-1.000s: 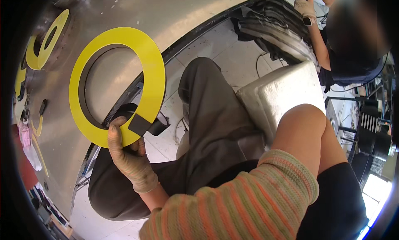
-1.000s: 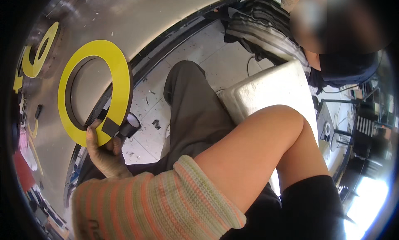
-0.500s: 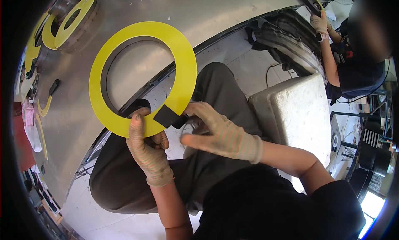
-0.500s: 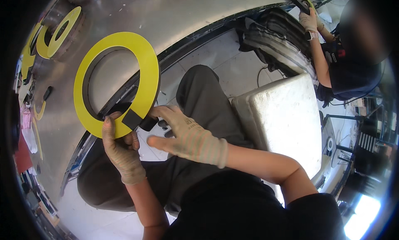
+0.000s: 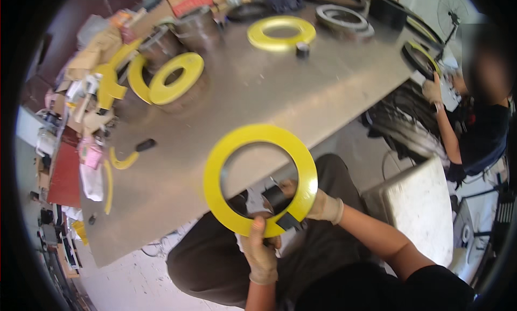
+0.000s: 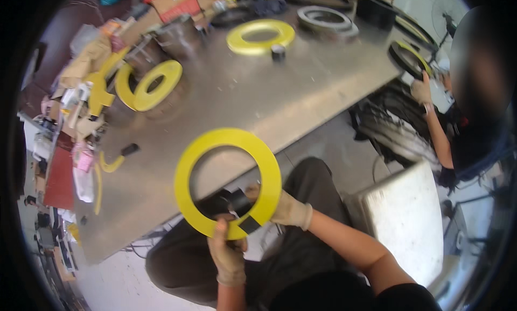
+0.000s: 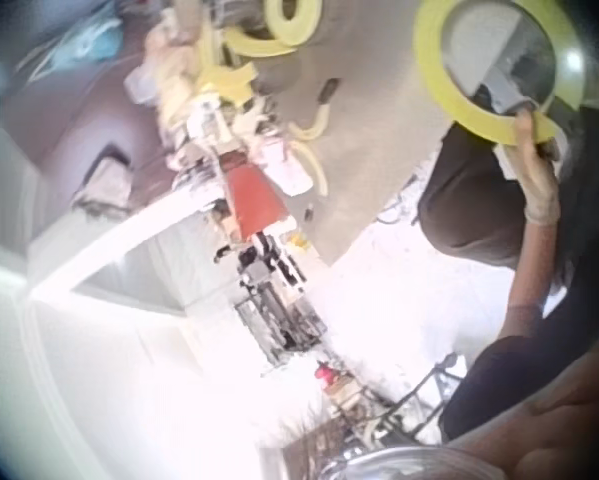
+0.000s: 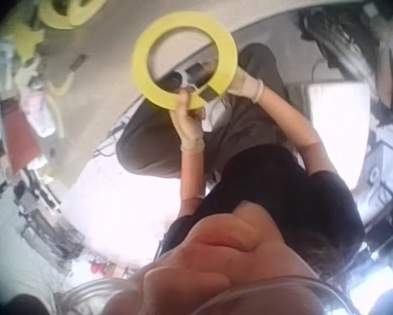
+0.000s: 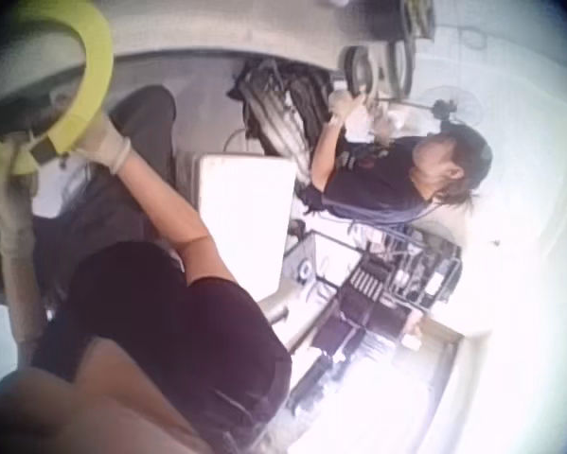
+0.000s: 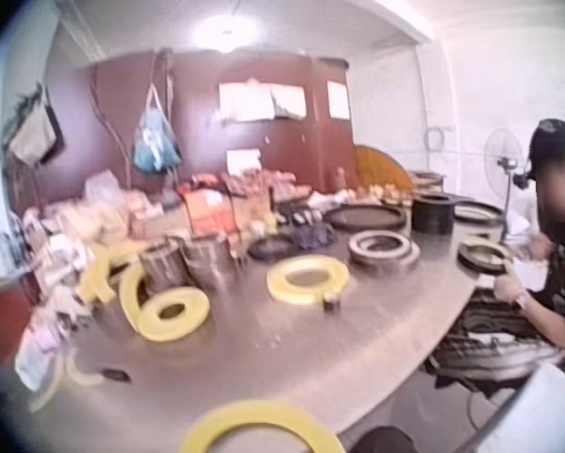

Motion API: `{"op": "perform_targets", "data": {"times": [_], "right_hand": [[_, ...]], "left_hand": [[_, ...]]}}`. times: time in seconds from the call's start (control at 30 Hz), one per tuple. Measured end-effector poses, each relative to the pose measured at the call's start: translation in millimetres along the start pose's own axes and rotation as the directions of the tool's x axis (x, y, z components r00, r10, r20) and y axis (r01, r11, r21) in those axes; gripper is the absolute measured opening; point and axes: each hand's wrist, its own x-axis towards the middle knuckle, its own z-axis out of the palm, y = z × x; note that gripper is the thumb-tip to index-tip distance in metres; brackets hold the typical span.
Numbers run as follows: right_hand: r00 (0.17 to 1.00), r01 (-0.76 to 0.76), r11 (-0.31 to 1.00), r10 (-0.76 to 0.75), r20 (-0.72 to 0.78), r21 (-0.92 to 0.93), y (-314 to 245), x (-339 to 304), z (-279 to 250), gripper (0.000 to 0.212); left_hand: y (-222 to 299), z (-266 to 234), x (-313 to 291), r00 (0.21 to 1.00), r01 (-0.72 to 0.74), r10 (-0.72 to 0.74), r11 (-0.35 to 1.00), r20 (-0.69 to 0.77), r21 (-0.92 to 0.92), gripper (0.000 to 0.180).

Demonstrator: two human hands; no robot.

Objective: The recorder writes production notes and then tapes two rings together using black electrical tape.

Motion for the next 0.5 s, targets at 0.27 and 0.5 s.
{"op": "perform_targets", "data": {"times": [0.27,0.5], "right_hand": [[0.950,0.154,0.986,-0.131,0.283,-0.063,-24.2,-9.6,0.5,0.039],[0.943,-0.327,0.919,0.333,-0.009,-0.218,-157.8,-65.9,44.5,0.052]], "left_hand": [[5.9,7.9,-6.3,0.996,0.074,-0.058,0.961,0.066,-0.267,0.044],[-1.9,6.9,11.0,0.999,-0.020,0.028,0.960,0.025,-0.281,0.044]]}}
